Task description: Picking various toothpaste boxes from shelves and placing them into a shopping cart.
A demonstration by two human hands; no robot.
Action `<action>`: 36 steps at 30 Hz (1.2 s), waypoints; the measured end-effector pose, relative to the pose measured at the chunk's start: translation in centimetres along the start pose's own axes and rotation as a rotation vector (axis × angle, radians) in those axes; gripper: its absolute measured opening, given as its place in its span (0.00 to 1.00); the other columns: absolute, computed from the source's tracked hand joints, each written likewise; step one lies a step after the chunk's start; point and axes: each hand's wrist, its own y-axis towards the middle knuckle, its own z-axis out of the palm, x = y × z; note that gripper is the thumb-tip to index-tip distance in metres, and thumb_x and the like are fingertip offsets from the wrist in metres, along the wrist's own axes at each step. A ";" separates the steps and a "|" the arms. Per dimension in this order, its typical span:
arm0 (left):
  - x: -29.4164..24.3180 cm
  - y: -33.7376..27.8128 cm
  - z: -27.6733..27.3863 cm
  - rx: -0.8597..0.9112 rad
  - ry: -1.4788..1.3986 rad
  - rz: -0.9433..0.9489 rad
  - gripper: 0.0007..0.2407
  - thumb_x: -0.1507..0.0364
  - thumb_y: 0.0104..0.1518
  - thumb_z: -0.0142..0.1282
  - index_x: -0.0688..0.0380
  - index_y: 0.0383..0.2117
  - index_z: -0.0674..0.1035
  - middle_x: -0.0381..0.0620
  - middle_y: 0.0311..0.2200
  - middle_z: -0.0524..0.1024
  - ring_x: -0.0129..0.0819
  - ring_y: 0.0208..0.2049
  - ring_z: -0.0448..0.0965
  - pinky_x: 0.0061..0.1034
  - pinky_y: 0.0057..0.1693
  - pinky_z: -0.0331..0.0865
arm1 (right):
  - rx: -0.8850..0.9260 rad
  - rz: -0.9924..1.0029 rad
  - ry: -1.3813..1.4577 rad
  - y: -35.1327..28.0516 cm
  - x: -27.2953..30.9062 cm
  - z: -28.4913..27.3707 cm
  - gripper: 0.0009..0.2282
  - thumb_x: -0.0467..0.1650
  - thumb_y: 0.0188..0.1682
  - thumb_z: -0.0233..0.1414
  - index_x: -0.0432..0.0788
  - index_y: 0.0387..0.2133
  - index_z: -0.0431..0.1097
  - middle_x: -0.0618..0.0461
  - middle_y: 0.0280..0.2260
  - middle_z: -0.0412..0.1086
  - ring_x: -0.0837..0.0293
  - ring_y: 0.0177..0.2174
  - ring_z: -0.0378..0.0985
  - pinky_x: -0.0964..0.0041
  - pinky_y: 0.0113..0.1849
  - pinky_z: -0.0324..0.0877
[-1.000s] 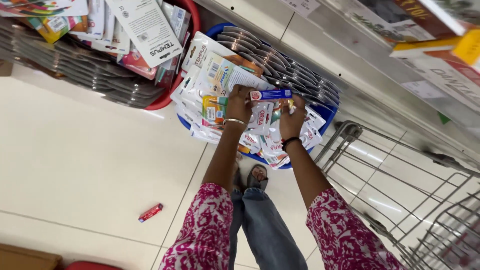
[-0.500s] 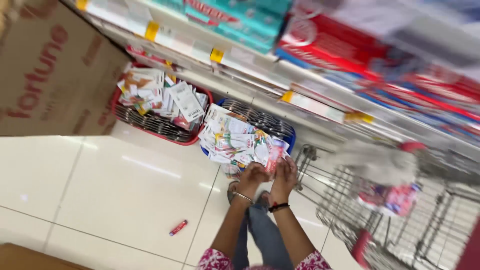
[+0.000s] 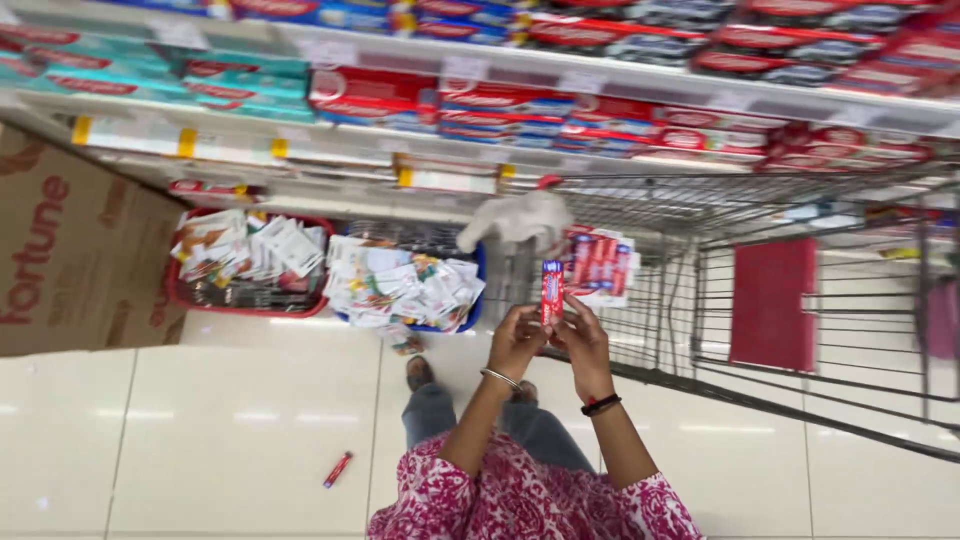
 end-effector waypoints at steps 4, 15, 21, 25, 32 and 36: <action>4.3 1.1 6.9 -0.068 0.062 -0.051 0.17 0.77 0.57 0.63 0.58 0.52 0.75 0.44 0.43 0.80 0.27 0.36 0.82 0.22 0.40 0.77 | -0.049 0.124 -0.050 2.9 -0.9 -8.3 0.23 0.28 0.50 0.55 0.48 0.61 0.64 0.52 0.43 0.75 0.64 0.39 0.78 0.64 0.41 0.76; 20.5 12.4 10.2 -0.061 0.570 0.053 0.16 0.79 0.57 0.55 0.57 0.52 0.78 0.55 0.48 0.78 0.42 0.39 0.82 0.30 0.47 0.75 | -0.344 0.264 0.102 23.3 -21.4 -22.6 0.13 0.25 0.50 0.57 0.36 0.49 0.71 0.50 0.38 0.76 0.58 0.35 0.79 0.59 0.38 0.79; 24.8 14.6 9.3 -0.010 0.490 -0.139 0.15 0.73 0.62 0.56 0.57 0.55 0.77 0.50 0.46 0.81 0.34 0.43 0.82 0.27 0.49 0.74 | -0.464 -0.012 -0.375 24.5 -24.0 -23.4 0.10 0.27 0.47 0.62 0.40 0.41 0.77 0.49 0.36 0.78 0.58 0.34 0.80 0.64 0.38 0.78; 24.2 14.4 9.3 -0.085 0.375 -0.005 0.12 0.73 0.64 0.55 0.61 0.52 0.78 0.48 0.47 0.82 0.31 0.46 0.82 0.25 0.53 0.73 | -0.425 0.004 -0.649 21.9 -15.5 -20.6 0.06 0.29 0.49 0.61 0.41 0.38 0.79 0.51 0.34 0.80 0.60 0.33 0.82 0.66 0.37 0.75; 5.8 4.2 9.6 -0.141 -0.013 0.138 0.09 0.75 0.68 0.50 0.62 0.50 0.77 0.45 0.45 0.80 0.28 0.49 0.78 0.20 0.52 0.69 | -0.045 -0.385 -0.424 12.2 -4.0 -12.9 0.11 0.26 0.54 0.52 0.40 0.49 0.72 0.55 0.40 0.76 0.64 0.36 0.77 0.69 0.37 0.73; -0.3 -5.3 5.8 -0.168 -0.074 0.152 0.10 0.71 0.69 0.48 0.60 0.51 0.76 0.43 0.47 0.80 0.28 0.50 0.80 0.22 0.55 0.71 | 0.217 -0.303 -0.195 2.9 -1.2 -6.2 0.13 0.28 0.54 0.52 0.39 0.51 0.67 0.57 0.44 0.74 0.67 0.40 0.77 0.71 0.41 0.75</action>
